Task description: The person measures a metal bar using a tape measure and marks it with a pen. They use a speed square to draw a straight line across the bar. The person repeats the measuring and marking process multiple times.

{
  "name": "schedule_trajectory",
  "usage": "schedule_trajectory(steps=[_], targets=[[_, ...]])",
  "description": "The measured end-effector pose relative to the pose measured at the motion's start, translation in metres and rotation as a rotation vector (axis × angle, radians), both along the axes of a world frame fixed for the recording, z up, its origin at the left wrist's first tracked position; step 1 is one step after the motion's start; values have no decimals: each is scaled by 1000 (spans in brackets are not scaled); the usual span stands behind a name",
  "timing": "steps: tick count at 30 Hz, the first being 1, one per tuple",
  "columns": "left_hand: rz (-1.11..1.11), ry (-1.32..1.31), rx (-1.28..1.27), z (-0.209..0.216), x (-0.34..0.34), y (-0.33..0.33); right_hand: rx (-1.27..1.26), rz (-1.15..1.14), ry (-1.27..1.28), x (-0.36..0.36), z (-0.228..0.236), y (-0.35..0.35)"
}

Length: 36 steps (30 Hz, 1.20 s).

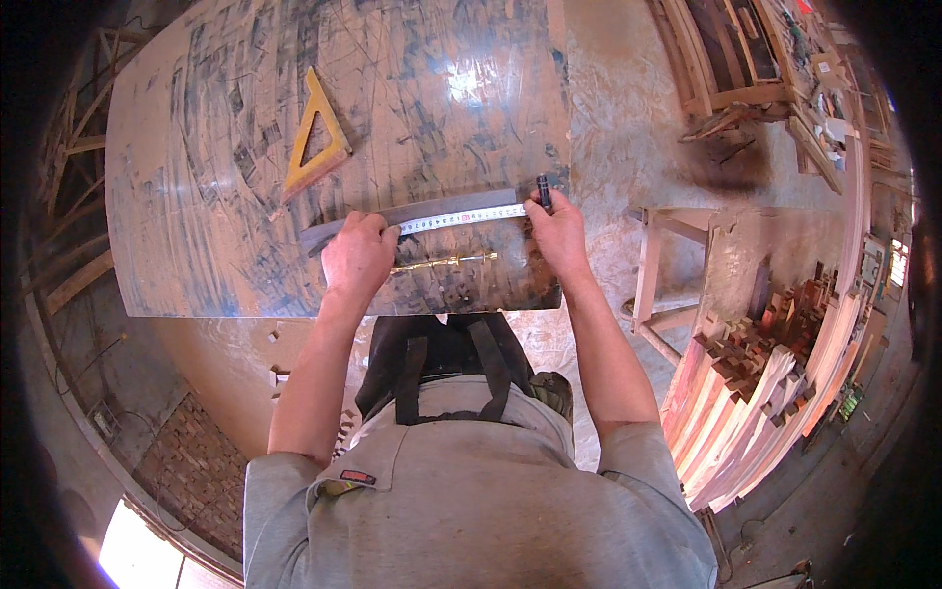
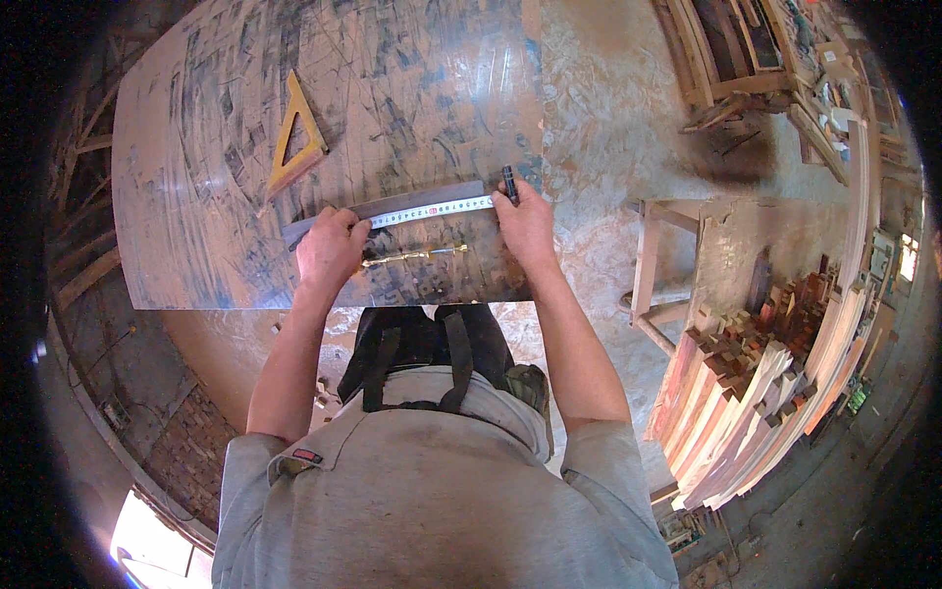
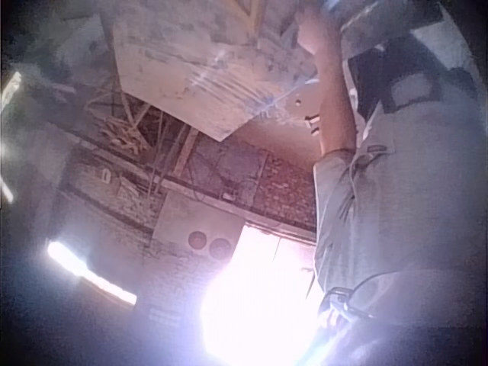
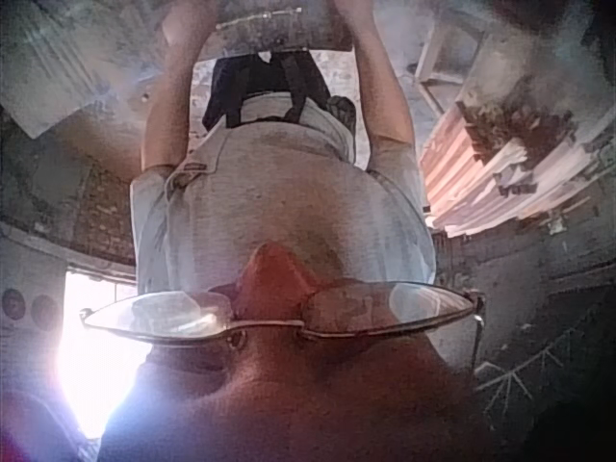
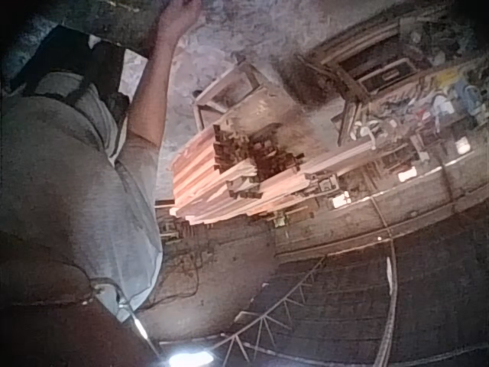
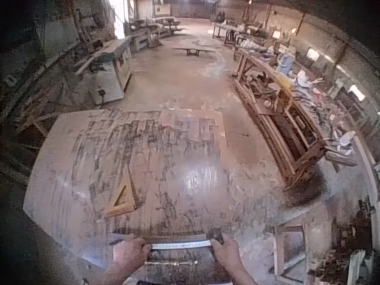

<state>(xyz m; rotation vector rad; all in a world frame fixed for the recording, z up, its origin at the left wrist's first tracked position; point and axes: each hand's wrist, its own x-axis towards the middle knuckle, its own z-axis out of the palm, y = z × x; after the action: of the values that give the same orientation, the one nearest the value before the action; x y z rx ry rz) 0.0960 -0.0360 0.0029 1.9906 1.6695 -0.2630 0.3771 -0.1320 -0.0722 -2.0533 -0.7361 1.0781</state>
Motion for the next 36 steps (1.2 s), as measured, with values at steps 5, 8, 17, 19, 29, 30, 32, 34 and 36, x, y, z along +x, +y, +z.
schedule_trajectory(steps=[5, 8, 17, 19, 29, 30, 32, 34, 36], targets=[[4, -21, 5, -3, -1, -1, -24, -39, 81, -4, -3, 2], [-4, -20, 7, -3, -1, 0, -25, -38, 84, -3, -2, 4], [-12, -31, 20, -4, 0, 0, -38, -53, 98, 1, -4, 4], [-13, -30, 6, -2, 1, 1, -18, -47, 75, 0, 2, 5], [-9, -20, -39, 2, 12, 1, 38, -58, 50, 10, -5, 3], [-8, -29, -47, 3, 14, 0, 11, -99, 132, 12, -1, 3], [-8, -48, -63, 3, 19, 0, -43, -184, 294, 17, 10, 4], [0, -67, -69, 1, 22, 0, -8, -193, 265, 26, 3, 2], [5, -69, -90, 2, 23, 1, 2, -219, 275, 27, 8, 5]])
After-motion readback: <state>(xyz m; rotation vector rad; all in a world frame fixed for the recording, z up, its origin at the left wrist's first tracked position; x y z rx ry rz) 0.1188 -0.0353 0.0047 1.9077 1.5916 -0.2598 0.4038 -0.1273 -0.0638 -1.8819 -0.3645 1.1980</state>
